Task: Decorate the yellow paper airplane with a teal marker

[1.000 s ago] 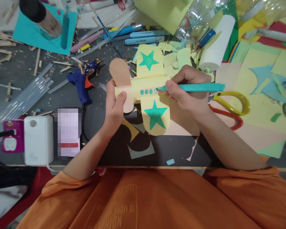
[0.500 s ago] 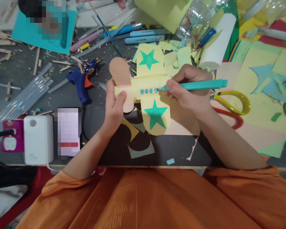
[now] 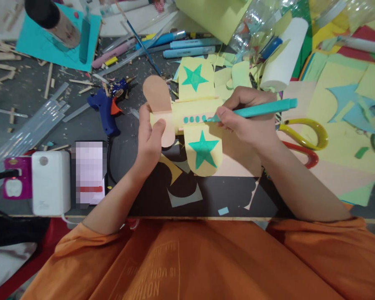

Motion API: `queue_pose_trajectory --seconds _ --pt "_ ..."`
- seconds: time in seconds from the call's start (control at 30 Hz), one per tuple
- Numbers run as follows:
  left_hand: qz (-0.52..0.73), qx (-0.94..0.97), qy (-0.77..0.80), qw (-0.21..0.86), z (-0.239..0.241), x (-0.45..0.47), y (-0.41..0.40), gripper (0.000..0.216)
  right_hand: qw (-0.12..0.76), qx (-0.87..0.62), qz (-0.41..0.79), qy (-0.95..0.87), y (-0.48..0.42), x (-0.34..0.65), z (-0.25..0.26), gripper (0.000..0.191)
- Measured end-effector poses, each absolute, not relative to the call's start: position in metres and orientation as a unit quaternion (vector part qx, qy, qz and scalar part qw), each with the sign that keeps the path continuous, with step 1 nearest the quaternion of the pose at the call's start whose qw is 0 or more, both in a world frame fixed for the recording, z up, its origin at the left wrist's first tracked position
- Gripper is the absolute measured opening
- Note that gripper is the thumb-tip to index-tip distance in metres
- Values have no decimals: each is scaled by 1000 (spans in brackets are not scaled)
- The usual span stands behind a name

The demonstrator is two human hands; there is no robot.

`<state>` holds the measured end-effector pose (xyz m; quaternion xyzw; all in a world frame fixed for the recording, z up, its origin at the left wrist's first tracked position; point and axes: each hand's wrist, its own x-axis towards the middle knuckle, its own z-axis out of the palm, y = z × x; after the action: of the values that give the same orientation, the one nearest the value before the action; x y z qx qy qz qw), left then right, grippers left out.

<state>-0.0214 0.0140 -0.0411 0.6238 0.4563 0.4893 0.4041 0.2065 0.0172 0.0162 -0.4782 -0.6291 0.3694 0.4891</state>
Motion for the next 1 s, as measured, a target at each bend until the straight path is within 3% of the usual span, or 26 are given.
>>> queue_pose_trajectory --seconds 0.13,0.37,0.8,1.0 --pt "487 624 459 402 -39 -21 14 42 513 -472 384 -606 17 204 14 40" --pt "487 615 459 416 -40 -21 14 42 472 -485 351 -647 17 206 17 39" --pt "486 620 465 403 -39 -20 13 43 510 -483 359 -614 14 202 15 36" --pt "482 619 463 412 -37 -21 13 44 553 -469 429 -539 17 206 15 27"
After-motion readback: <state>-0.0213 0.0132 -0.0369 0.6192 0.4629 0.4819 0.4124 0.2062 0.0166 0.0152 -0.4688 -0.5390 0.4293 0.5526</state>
